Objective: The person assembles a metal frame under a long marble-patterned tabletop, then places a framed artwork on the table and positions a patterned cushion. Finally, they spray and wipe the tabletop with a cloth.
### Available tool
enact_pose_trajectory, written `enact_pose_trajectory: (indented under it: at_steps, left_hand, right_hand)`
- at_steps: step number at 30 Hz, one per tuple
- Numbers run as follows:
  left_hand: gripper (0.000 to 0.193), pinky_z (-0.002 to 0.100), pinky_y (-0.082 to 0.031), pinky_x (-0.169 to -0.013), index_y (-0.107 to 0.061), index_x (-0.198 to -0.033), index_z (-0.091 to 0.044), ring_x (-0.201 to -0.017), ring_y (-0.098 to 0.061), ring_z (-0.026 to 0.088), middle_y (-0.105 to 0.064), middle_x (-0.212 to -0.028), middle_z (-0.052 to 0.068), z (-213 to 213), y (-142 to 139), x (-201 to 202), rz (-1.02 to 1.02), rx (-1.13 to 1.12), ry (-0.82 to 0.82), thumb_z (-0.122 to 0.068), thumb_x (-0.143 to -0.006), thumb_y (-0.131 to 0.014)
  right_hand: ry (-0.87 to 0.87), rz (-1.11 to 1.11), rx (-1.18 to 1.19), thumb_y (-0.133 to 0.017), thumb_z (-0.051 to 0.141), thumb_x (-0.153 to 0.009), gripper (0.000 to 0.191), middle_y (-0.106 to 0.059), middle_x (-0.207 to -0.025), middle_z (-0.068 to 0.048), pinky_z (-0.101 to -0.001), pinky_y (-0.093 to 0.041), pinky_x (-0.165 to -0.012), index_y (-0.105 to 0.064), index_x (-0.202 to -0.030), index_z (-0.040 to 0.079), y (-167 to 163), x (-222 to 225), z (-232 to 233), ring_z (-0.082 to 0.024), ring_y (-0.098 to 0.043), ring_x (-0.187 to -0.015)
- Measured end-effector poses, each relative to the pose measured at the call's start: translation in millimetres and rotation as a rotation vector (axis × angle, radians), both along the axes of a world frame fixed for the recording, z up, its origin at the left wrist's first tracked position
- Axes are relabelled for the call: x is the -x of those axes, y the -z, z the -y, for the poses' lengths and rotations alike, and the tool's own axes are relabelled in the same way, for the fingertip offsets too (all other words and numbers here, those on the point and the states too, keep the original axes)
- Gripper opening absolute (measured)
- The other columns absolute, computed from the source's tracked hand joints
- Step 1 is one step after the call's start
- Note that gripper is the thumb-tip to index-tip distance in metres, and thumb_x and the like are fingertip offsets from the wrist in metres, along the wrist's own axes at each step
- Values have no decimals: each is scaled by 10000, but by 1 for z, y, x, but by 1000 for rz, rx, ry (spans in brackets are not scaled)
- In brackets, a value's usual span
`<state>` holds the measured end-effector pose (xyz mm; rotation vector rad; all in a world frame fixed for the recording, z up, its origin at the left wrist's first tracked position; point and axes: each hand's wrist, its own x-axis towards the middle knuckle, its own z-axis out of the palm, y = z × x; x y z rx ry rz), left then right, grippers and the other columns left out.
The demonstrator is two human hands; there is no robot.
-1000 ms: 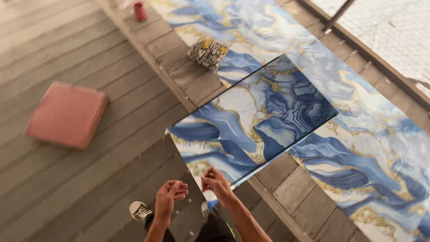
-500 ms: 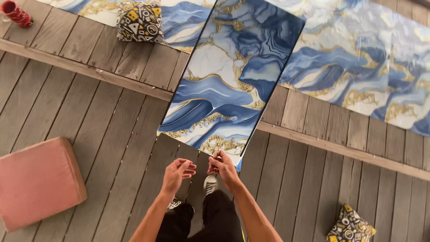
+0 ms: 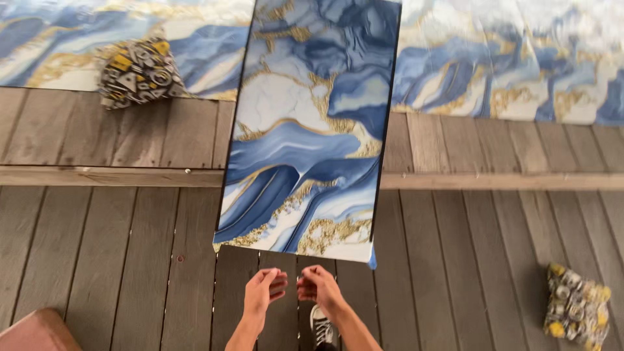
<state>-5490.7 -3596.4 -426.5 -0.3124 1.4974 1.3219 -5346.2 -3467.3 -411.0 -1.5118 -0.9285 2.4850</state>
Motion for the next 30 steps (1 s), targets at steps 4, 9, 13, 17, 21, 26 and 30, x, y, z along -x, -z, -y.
enact_pose_trajectory:
  at_steps: [4,9,13,17,21,26,30]
  left_hand:
    - [227,421,-583,-845,-673,-1112,-85,-987,-682,184,-732,-1083,50,6,130,5,37,-73,-83,-256,-974,-616]
    - [448,484,-593,-916,-591,-1302,-57,-1162,-626,254,-593,-1315,116,-5,253,-24,103,-16,-169,-318,-945,-665]
    - [617,522,-568,-969,-434,-1421,-66,-1245,-578,299,-488,-1414,115,-19,301,-27,153,-36,-222,-355,-938,-688]
    - [645,550,-552,-987,-424,-1431,-59,-1235,-570,320,-489,-1385,145,-47,313,-27,158,-162,-280,-362,-925,-687]
    - [572,544,-547,-996,-466,-1408,-128,-1196,-582,282,-550,-1343,115,-76,309,-23,202,-219,-317,-386,-926,-636]
    - [504,566,-596,-938,-564,-1266,25,-1058,-669,297,-651,-1215,150,-101,311,-22,198,-244,-406,-384,-983,-646]
    - [445,541,-622,-879,-568,-1226,-9,-1017,-707,308,-677,-1197,143,-100,303,-29,141,-164,-450,-353,-962,-665]
  right_hand:
    - [303,-26,75,-639,309,-995,291,-649,-1042,-115,-456,-590,-833,-578,-1119,53,105,0,15,-262,-651,-964]
    - [660,185,205,-679,343,-960,692,-459,-1335,-213,-545,-552,-1005,-342,-1459,2,198,-16,21,-401,-570,-1224]
    - [730,28,200,-664,399,-959,855,-433,-1464,-244,-547,-508,-1074,-194,-1547,-5,253,-14,23,-424,-535,-1315]
    - [763,-147,183,-601,361,-994,751,-419,-1515,-248,-560,-442,-1142,-258,-1535,-32,283,-13,2,-407,-500,-1343]
    - [789,-335,176,-542,334,-1032,637,-435,-1507,-215,-556,-389,-1189,-356,-1496,-61,290,-3,-24,-386,-463,-1377]
    - [877,-208,241,-537,284,-1038,489,-488,-1448,-152,-543,-367,-1199,-444,-1424,-2,280,9,-40,-345,-468,-1369]
    - [868,-187,223,-552,263,-1022,396,-557,-1324,-129,-564,-428,-1144,-531,-1332,17,264,5,-41,-323,-537,-1244]
